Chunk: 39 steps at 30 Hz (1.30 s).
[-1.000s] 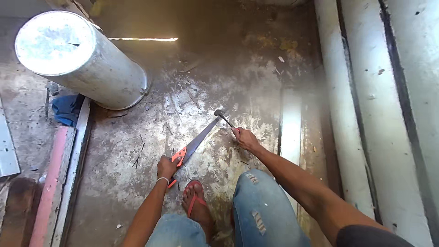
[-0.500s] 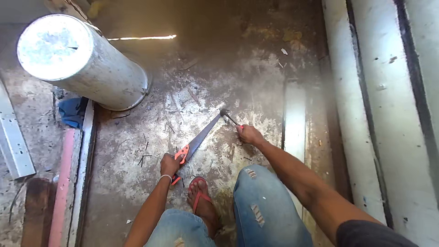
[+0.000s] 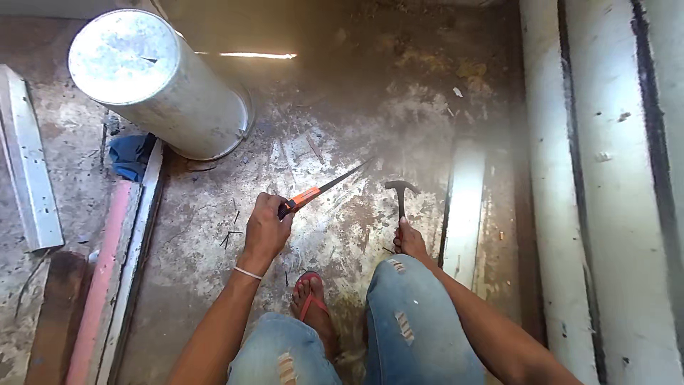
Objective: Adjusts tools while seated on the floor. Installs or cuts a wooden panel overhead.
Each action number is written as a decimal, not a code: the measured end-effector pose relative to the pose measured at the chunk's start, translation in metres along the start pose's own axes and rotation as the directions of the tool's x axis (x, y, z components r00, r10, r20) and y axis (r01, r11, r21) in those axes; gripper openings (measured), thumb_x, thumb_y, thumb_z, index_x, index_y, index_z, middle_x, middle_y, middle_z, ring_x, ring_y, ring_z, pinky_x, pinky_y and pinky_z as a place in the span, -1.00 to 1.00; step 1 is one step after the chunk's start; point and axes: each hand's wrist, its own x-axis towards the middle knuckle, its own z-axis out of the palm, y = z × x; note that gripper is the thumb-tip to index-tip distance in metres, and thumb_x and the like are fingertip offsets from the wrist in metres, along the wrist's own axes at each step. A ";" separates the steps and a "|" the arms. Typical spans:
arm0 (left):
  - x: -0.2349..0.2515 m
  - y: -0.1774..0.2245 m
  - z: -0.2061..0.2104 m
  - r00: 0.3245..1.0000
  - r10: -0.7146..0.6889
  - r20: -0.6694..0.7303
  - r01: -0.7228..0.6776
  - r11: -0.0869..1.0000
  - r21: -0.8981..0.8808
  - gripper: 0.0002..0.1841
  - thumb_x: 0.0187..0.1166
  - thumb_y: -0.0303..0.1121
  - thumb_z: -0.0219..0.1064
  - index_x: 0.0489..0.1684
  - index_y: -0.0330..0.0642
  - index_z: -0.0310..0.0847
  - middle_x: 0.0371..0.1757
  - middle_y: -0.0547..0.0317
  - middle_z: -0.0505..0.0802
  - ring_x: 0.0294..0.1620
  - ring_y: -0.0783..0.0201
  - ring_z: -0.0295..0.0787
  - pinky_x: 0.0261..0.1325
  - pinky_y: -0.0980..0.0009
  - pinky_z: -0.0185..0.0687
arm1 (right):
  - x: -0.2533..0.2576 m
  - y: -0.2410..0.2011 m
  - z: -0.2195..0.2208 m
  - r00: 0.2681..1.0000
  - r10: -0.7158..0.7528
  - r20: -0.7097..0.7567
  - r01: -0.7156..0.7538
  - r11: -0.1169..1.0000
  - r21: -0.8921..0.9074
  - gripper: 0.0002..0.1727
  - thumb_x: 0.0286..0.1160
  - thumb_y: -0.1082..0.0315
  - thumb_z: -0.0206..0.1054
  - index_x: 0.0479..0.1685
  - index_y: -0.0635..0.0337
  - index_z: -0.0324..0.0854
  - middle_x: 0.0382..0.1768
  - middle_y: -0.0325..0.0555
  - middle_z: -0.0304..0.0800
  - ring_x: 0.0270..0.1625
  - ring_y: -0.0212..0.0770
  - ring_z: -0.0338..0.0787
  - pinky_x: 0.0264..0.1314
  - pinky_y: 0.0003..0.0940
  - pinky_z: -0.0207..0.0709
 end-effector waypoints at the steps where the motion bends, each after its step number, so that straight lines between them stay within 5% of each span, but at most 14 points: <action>1: -0.003 0.010 0.001 0.999 0.040 -0.005 -0.040 0.999 0.022 -0.74 0.40 -0.31 0.58 -0.04 -0.16 0.73 0.00 -0.06 0.71 -0.15 -0.01 0.77 -0.14 -0.06 0.78 | 0.000 0.003 -0.002 0.999 0.025 -0.021 -0.026 0.999 -0.022 -0.26 0.80 -0.33 -0.21 -0.50 0.11 0.45 -0.77 -0.27 0.36 -0.76 -0.28 0.41 -0.67 -0.31 0.42; 10: -0.019 0.051 0.006 0.991 0.126 -0.044 -0.121 0.987 0.108 -0.79 0.42 -0.30 0.51 -0.10 -0.16 0.74 -0.04 -0.02 0.72 -0.26 0.05 0.78 -0.29 0.05 0.78 | -0.010 0.020 -0.012 0.999 0.020 -0.049 -0.034 0.951 -0.306 -0.22 0.78 -0.34 -0.19 -0.55 0.11 0.56 -0.74 -0.22 0.46 -0.65 -0.23 0.50 -0.51 -0.18 0.44; 13: -0.012 0.035 0.007 0.994 -0.086 0.065 0.084 0.996 0.033 -0.68 0.62 -0.15 0.40 0.09 -0.21 0.72 -0.02 -0.07 0.77 -0.12 -0.01 0.80 -0.03 -0.08 0.77 | -0.008 0.022 -0.012 1.000 -0.016 -0.018 0.007 0.919 -0.395 -0.23 0.79 -0.32 -0.17 -0.47 0.12 0.61 -0.67 -0.19 0.53 -0.56 -0.20 0.57 -0.41 -0.12 0.49; 17: 0.005 -0.047 0.056 0.816 -0.480 0.323 0.506 0.863 0.006 -0.51 0.66 0.03 0.29 0.11 -0.30 0.69 -0.10 -0.15 0.86 -0.13 -0.03 0.87 0.09 -0.11 0.77 | 0.004 0.005 -0.010 0.982 -0.170 0.088 0.189 0.791 -0.582 -0.24 0.76 -0.35 -0.19 -0.15 0.13 0.68 -0.48 -0.08 0.65 -0.39 -0.09 0.70 -0.23 0.02 0.61; 21: 0.009 -0.069 0.099 0.738 -0.563 0.372 0.573 0.814 0.096 -0.45 0.66 0.06 0.27 0.06 -0.39 0.67 -0.02 -0.26 0.83 0.06 -0.14 0.82 0.20 -0.18 0.67 | 0.007 -0.063 0.003 0.920 -0.316 0.232 0.384 0.616 -0.687 -0.30 0.78 -0.28 -0.14 0.05 0.20 0.63 -0.42 0.00 0.70 -0.32 -0.01 0.76 -0.14 0.08 0.64; 25: 0.008 -0.060 0.103 0.746 -0.574 0.337 0.563 0.814 0.139 -0.43 0.66 0.04 0.25 0.21 -0.42 0.56 0.05 -0.31 0.82 0.17 -0.20 0.80 0.26 -0.22 0.64 | 0.021 -0.085 0.024 0.814 -0.534 0.230 0.538 0.543 -0.645 -0.44 0.81 -0.16 -0.08 -0.06 0.17 0.56 -0.63 -0.10 0.58 -0.54 -0.05 0.69 -0.41 0.03 0.61; 27: 0.010 -0.049 0.094 0.750 -0.574 0.329 0.553 0.817 0.165 -0.43 0.66 0.06 0.25 0.19 -0.40 0.57 0.04 -0.29 0.82 0.14 -0.18 0.81 0.23 -0.20 0.66 | 0.051 -0.076 0.028 0.884 -0.411 0.223 0.425 0.507 -0.750 -0.40 0.80 -0.22 -0.16 -0.01 0.13 0.55 -0.51 0.00 0.68 -0.38 0.06 0.79 -0.28 0.12 0.67; 30: 0.013 -0.024 0.077 0.776 -0.551 0.306 0.516 0.834 0.192 -0.43 0.65 0.07 0.23 0.22 -0.36 0.54 0.02 -0.24 0.83 0.12 -0.15 0.83 0.19 -0.19 0.68 | 0.078 -0.083 0.024 0.980 -0.087 0.176 0.197 0.438 -0.877 -0.18 0.71 -0.40 -0.24 0.15 0.15 0.65 -0.06 0.21 0.84 0.08 0.24 0.85 0.07 0.35 0.65; 34: 0.024 -0.011 0.066 0.790 -0.534 0.302 0.491 0.845 0.210 -0.45 0.62 0.08 0.24 0.14 -0.33 0.56 -0.05 -0.22 0.83 0.05 -0.15 0.84 0.10 -0.20 0.70 | 0.058 -0.084 0.035 0.943 -0.277 0.183 0.305 0.507 -0.806 -0.24 0.75 -0.35 -0.24 0.04 0.14 0.62 -0.33 0.09 0.79 -0.17 0.14 0.86 -0.10 0.23 0.69; 39: 0.031 -0.006 0.067 0.782 -0.540 0.310 0.500 0.841 0.205 -0.44 0.61 0.10 0.25 0.10 -0.33 0.58 -0.07 -0.19 0.83 0.02 -0.13 0.84 0.09 -0.18 0.71 | 0.080 -0.082 0.036 0.981 -0.120 0.151 0.192 0.525 -0.829 -0.20 0.74 -0.36 -0.23 0.10 0.17 0.67 -0.09 0.20 0.84 0.05 0.23 0.85 0.06 0.33 0.66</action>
